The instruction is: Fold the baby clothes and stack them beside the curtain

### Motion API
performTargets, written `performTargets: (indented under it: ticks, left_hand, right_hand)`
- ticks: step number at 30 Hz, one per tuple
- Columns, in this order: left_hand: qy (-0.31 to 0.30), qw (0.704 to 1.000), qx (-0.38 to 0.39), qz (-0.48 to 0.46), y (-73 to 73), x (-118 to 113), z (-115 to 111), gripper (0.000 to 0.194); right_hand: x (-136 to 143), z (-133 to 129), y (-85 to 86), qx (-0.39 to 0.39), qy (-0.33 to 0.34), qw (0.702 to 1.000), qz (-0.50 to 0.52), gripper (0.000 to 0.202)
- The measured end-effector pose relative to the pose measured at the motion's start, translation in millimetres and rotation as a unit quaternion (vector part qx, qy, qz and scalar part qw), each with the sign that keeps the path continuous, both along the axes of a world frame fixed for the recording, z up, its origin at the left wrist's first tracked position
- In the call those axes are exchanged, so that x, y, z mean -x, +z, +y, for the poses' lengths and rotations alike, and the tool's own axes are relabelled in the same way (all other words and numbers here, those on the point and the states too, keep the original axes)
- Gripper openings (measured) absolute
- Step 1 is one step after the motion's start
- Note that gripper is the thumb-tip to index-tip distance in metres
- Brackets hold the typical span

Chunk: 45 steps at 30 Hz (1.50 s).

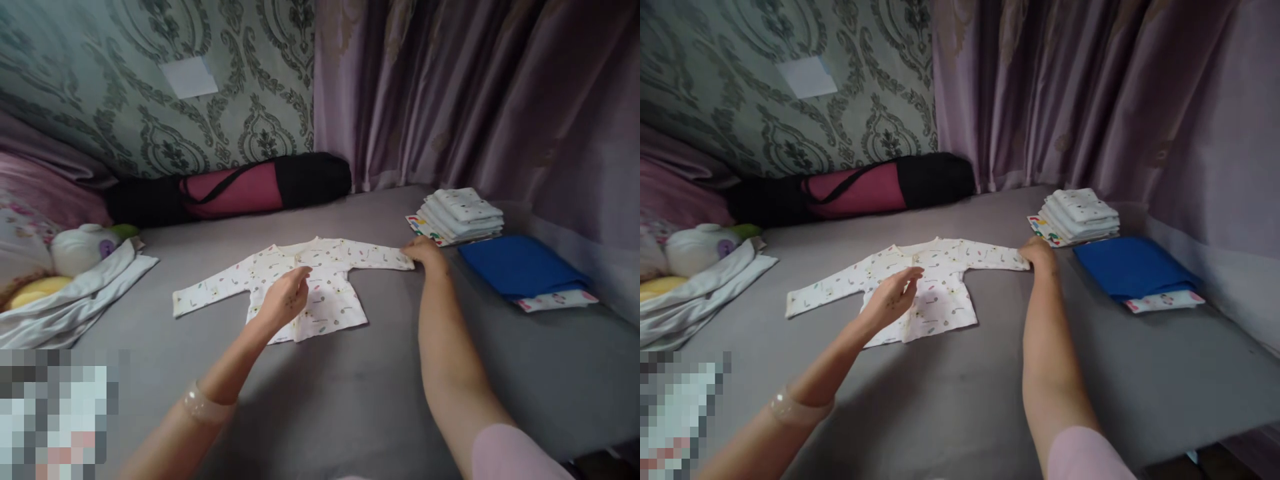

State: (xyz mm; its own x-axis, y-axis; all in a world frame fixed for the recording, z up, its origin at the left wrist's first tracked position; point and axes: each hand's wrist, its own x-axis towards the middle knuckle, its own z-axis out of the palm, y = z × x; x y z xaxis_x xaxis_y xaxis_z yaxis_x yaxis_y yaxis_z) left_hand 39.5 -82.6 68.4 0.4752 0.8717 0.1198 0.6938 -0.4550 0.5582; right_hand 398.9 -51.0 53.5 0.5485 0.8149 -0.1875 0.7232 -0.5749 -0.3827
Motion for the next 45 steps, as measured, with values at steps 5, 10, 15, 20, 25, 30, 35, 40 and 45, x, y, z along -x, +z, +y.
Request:
performTargets:
  ticks: [5,10,15,20,25,30,35,40,45]
  left_hand:
    - [0.055,0.952,0.181,-0.242,14.6,-39,24,0.025]
    - [0.089,0.866,0.314,-0.379,27.7,-73,49,0.017]
    - [0.079,0.826,0.393,-0.396,40.5,-87,70,0.046]
    - [0.064,0.811,0.429,-0.393,45.5,-85,80,0.06]
    - [0.14,0.817,0.363,-0.426,40.3,-70,89,0.027]
    - [0.204,0.825,0.31,-0.426,23.6,-40,102,0.019]
    - [0.213,0.831,0.273,-0.436,1.1,-9,105,0.03]
    - [0.236,0.838,0.266,-0.414,-21.1,9,100,0.039]
    - [0.248,0.847,0.266,-0.387,-42.2,20,96,0.039]
  right_hand:
    - [4,5,4.6,-0.049,-0.003,0.999,-0.003,0.011]
    - [32,18,12.7,-0.196,0.009,0.975,0.106,0.019]
    - [86,27,27.8,-0.315,0.056,0.904,0.283,0.017]
    - [135,24,37.5,-0.322,0.128,0.851,0.393,0.02]
    - [149,17,44.2,-0.27,0.203,0.795,0.504,0.024]
    - [126,25,33.7,-0.288,0.124,0.843,0.437,0.019]
    - [107,31,15.2,-0.255,0.077,0.873,0.409,0.017]
    - [101,41,-7.7,-0.228,0.07,0.902,0.36,0.019]
    - [104,51,-30.5,-0.233,0.126,0.942,0.206,0.025]
